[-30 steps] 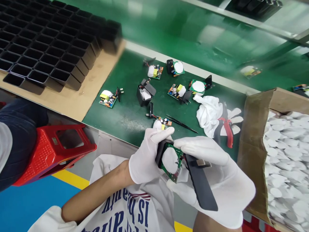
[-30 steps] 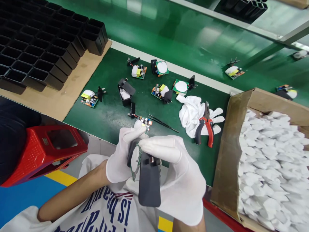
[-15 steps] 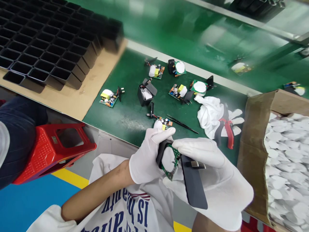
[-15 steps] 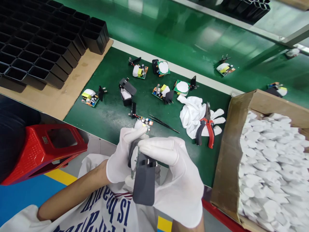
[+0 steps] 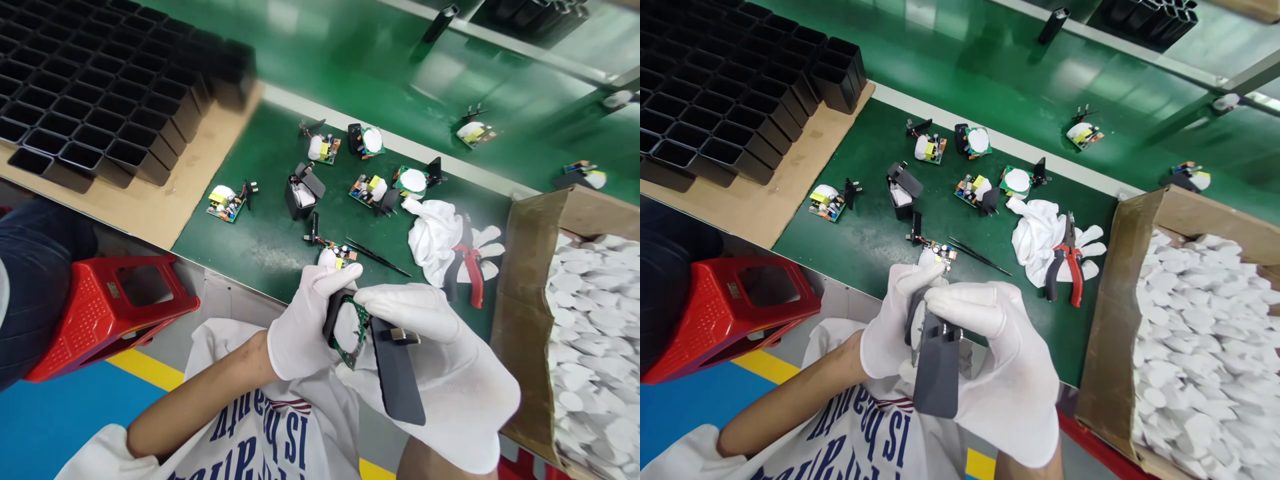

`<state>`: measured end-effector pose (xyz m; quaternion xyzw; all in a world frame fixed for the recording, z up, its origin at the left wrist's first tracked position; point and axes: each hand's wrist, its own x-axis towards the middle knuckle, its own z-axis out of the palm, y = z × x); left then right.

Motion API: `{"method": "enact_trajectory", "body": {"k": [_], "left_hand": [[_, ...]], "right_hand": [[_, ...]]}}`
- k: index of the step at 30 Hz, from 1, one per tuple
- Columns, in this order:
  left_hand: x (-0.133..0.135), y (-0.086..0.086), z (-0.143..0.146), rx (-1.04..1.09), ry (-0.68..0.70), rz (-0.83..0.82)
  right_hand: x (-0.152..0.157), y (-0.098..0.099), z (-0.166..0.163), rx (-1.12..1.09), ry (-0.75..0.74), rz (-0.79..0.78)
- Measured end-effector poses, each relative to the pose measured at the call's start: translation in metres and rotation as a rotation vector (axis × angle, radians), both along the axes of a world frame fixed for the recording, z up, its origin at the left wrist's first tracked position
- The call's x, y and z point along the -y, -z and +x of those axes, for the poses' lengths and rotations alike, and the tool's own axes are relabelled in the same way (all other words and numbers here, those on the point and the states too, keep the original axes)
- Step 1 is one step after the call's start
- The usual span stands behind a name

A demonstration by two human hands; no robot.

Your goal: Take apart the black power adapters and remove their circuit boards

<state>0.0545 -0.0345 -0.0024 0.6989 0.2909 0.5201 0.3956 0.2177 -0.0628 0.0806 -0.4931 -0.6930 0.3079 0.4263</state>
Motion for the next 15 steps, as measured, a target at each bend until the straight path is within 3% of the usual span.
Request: {"method": "enact_trajectory", "body": {"k": [15], "left_hand": [[0.0032,-0.001,0.0,-0.002,0.012,-0.044]], "right_hand": [[-0.0046,-0.0004,0.0033,0.065,-0.021,0.07]]}}
